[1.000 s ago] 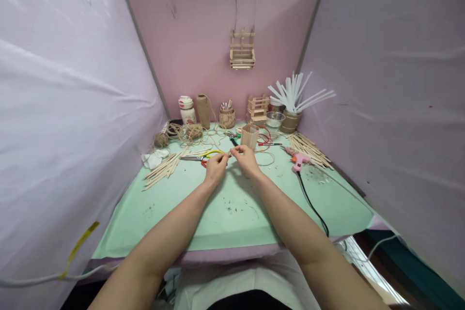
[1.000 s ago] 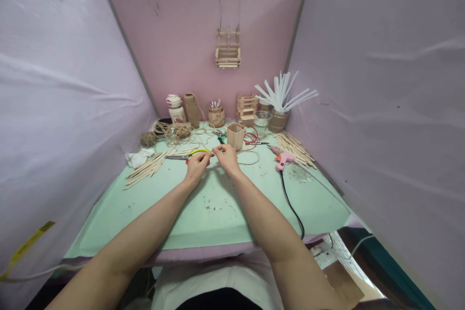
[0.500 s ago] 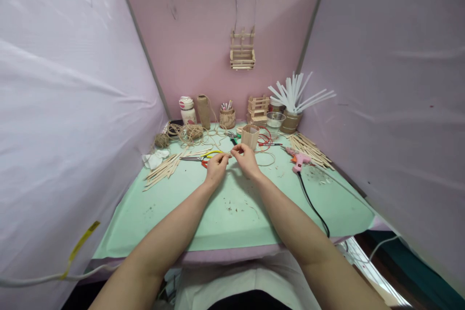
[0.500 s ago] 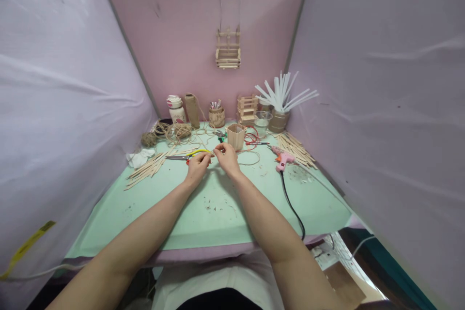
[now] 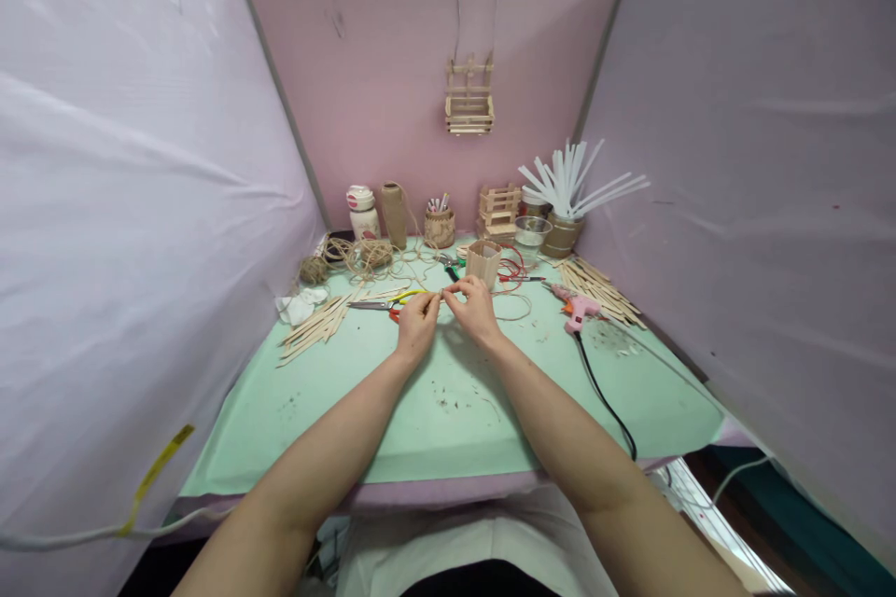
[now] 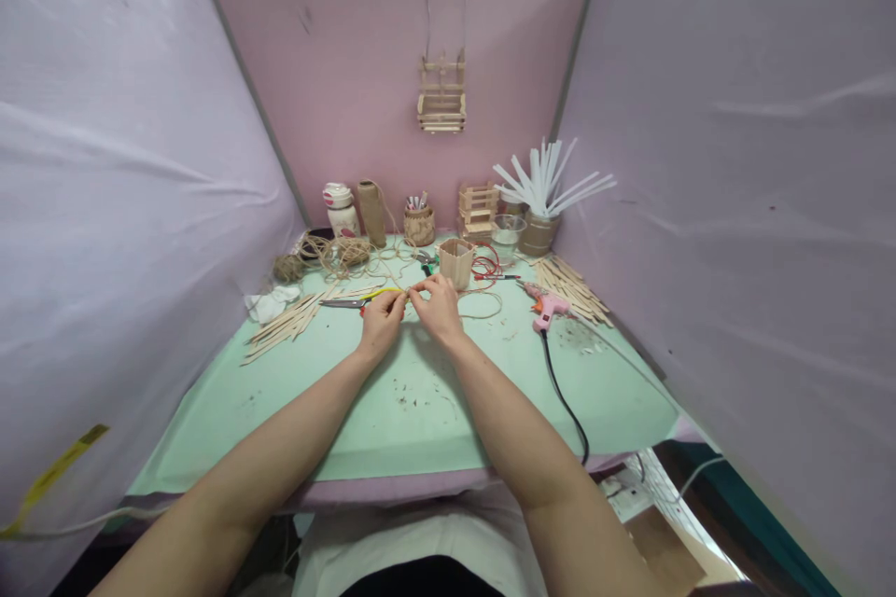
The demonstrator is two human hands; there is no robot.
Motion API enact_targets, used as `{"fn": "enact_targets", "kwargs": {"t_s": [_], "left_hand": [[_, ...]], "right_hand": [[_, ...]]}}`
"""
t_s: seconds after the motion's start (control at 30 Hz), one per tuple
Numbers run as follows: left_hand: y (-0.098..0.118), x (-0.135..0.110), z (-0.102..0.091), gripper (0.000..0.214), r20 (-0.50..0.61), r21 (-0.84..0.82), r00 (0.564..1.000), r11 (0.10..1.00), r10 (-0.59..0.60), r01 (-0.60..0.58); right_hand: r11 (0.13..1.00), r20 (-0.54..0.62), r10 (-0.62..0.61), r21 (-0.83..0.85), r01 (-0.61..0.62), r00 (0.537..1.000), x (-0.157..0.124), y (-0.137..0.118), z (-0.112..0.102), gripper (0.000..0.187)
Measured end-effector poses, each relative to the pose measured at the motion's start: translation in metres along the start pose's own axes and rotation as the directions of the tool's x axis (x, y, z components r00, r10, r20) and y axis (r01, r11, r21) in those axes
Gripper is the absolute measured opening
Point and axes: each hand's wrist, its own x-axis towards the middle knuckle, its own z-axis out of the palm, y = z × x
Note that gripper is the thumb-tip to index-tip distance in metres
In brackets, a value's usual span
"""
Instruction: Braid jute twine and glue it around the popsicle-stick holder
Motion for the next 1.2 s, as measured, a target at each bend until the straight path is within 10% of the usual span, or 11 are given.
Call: {"fn": "enact_targets", "kwargs": {"t_s": [0.57,1.0,1.1,1.2], "left_hand": [[-0.008,0.002,-0.003,0.027,0.174,0.422,0.961,0.866,0.213,-0.268],[-0.001,0.003,0.001,0.016,-0.027,-0.069,0.995,0.993,-0.098,0.096],[-0.001,0.007,0.001,0.012,0.061,-0.417,0.940,0.847,-0.335,0.329],[0.001,0.013,-0.002,0.011,0.350,-0.664,0.803,0.478,-0.482,0.575]], "right_hand": [[0.968,0.138,0.196,0.133,-0.214,0.971,0.005,0.008,-0.002,0.014],[0.967,0.161,0.154,0.177,-0.182,0.975,0.001,0.005,0.004,0.016],[0.977,0.155,0.065,0.193,-0.095,0.986,0.001,0.002,0.003,0.013],[0.980,0.139,-0.064,0.196,0.036,0.988,0.001,-0.002,0.000,0.009]]}}
